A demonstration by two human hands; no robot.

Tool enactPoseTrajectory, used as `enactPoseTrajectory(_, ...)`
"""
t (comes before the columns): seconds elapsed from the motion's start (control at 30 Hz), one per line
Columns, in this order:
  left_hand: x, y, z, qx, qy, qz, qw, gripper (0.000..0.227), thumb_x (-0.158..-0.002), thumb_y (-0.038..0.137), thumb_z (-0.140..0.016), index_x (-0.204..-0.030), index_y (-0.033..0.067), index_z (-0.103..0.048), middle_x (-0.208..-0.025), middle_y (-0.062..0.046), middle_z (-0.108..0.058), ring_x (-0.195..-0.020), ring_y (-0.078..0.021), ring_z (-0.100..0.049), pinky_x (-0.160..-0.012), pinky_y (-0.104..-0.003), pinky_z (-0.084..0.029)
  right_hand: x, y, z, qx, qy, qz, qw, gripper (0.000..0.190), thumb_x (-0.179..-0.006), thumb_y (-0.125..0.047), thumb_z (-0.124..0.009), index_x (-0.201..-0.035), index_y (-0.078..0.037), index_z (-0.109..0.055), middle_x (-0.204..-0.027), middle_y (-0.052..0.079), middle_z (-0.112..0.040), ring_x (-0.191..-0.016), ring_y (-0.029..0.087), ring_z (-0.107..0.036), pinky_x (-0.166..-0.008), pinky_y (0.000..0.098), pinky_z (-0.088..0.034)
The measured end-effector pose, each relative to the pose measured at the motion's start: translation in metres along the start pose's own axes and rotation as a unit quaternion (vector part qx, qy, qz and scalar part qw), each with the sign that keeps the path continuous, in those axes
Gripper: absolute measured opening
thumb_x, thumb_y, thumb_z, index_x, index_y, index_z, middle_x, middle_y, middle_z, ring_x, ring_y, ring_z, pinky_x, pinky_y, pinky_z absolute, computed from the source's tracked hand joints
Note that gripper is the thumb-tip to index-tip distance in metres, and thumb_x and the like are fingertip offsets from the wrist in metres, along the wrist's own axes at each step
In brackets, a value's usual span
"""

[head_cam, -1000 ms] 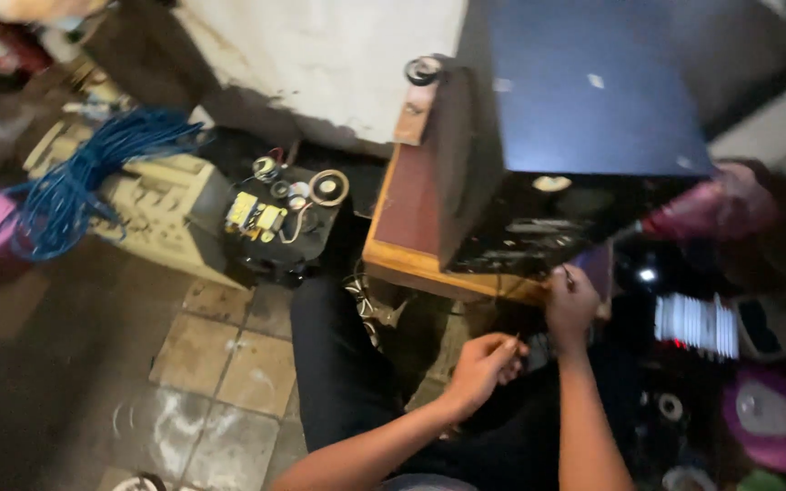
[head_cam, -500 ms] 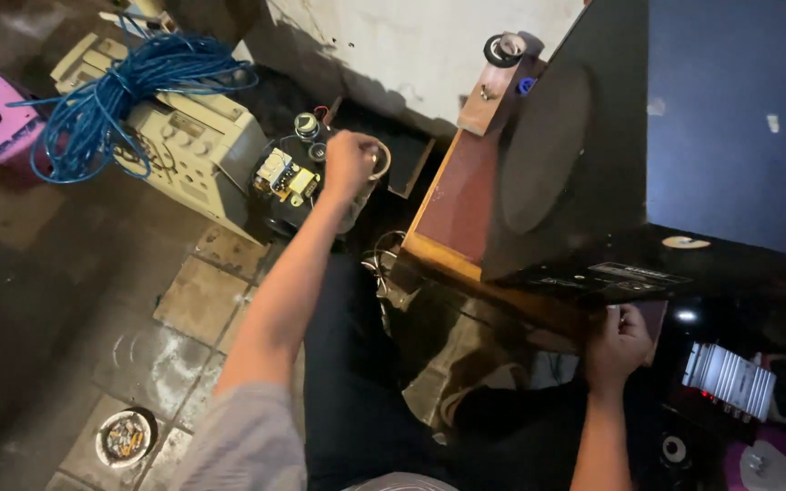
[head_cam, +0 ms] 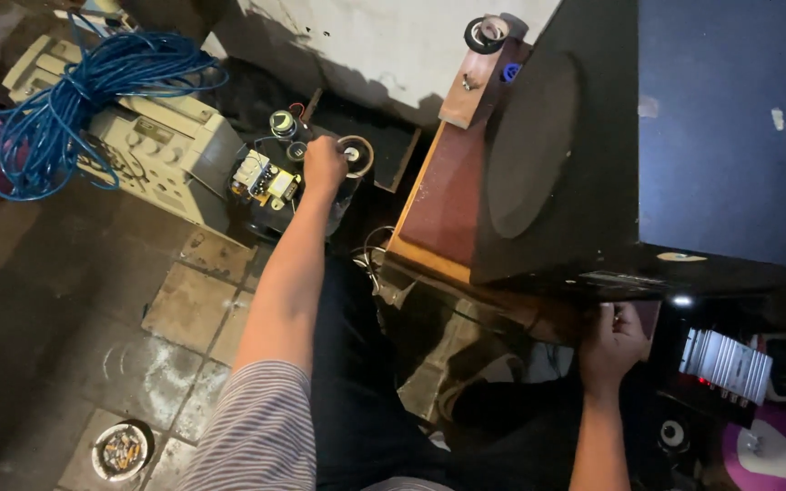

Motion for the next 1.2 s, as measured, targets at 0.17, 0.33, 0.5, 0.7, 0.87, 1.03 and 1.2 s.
enactPoseTrajectory(0.17, 0.016, 0.003, 0.012, 0.027, -0.003, -0.048, 0.998, 0.02, -0.082, 0.0, -0.067, -0.091, 0.0114, -0.081, -0.083, -0.018, -0.075, -0.089, -0.0425, -0.074, -0.078, -0.05, -0.06, -0.003, 0.031, 0.007, -0.009, -0.018, 0.0, 1.0, 0.032, -0.12, 0.0, -0.054, -0.089, 0.003, -0.063, -0.071, 0.017, -0.06, -0.07, 0.012, -0.055, -0.074, 0.0307, -0.049)
enactPoseTrajectory(0.33, 0.05, 0.041, 0.058, 0.078, 0.029, -0.086, 0.993, 0.025, -0.083, -0.008, -0.062, -0.099, 0.0023, -0.079, -0.091, -0.026, -0.074, -0.092, -0.0499, -0.07, -0.083, -0.056, -0.057, -0.002, 0.039, 0.006, -0.01, -0.014, 0.012, 1.0, 0.024, -0.116, 0.001, -0.055, -0.095, 0.005, -0.067, -0.082, 0.018, -0.066, -0.081, 0.02, -0.061, -0.082, 0.0373, -0.05)
enactPoseTrajectory(0.5, 0.101, 0.081, 0.094, 0.172, 0.128, -0.178, 0.96, 0.029, -0.084, -0.01, -0.063, -0.11, -0.0037, -0.075, -0.093, -0.023, -0.073, -0.085, -0.0441, -0.071, -0.079, -0.048, -0.058, -0.004, 0.05, 0.006, 0.046, 0.001, 0.052, 0.998, 0.015, -0.11, 0.002, -0.059, -0.102, 0.011, -0.068, -0.083, 0.027, -0.063, -0.083, 0.032, -0.061, -0.082, 0.0478, -0.048)
enactPoseTrajectory(0.7, 0.225, 0.145, 0.126, 0.249, 0.124, -0.254, 0.926, 0.023, -0.086, 0.001, -0.076, -0.109, 0.0041, -0.076, -0.091, -0.014, -0.071, -0.084, -0.0337, -0.07, -0.074, -0.041, -0.056, 0.002, 0.058, 0.01, -0.034, 0.004, -0.07, 0.997, 0.026, -0.106, -0.014, -0.062, -0.123, 0.005, -0.067, -0.101, 0.025, -0.067, -0.096, 0.03, -0.065, -0.092, 0.046, -0.051)
enactPoseTrajectory(0.87, 0.316, 0.151, 0.068, 0.408, -0.021, -0.137, 0.902, 0.008, -0.085, 0.005, -0.084, -0.09, 0.01, -0.08, -0.076, -0.009, -0.075, -0.071, -0.0185, -0.071, -0.067, -0.031, -0.057, -0.003, -0.03, 0.022, -0.152, -0.021, -0.223, 0.963, 0.064, -0.088, -0.007, -0.046, -0.151, 0.006, -0.046, -0.08, 0.004, -0.052, -0.076, 0.014, -0.056, -0.085, 0.0338, -0.048)
enactPoseTrajectory(1.03, 0.358, 0.192, 0.026, 0.485, -0.214, 0.042, 0.847, 0.019, -0.09, 0.01, -0.079, -0.106, 0.0004, -0.078, -0.087, -0.019, -0.077, -0.067, -0.019, -0.072, -0.058, -0.029, -0.062, 0.026, -0.01, 0.027, -0.054, -0.028, -0.122, 0.991, 0.051, -0.106, -0.006, -0.056, -0.154, 0.004, -0.044, -0.093, 0.018, -0.063, -0.078, 0.021, -0.065, -0.071, 0.0338, -0.053)
enactPoseTrajectory(1.2, 0.359, 0.198, 0.001, 0.546, -0.273, 0.144, 0.779, 0.027, -0.094, 0.009, -0.068, -0.117, -0.0039, -0.073, -0.094, -0.023, -0.076, -0.066, -0.0227, -0.074, -0.055, -0.026, -0.061, 0.066, -0.054, 0.014, -0.08, 0.003, -0.164, 0.983, 0.033, -0.087, -0.003, -0.081, -0.117, 0.0, -0.069, -0.077, 0.019, -0.072, -0.052, 0.022, -0.067, -0.042, 0.0314, -0.053)
Point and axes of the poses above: each hand's wrist, its own x-axis away from the middle knuckle, its own z-axis out of the back of the hand, y = z × x, the point moved 2 cm from there along -x, towards the middle knuckle
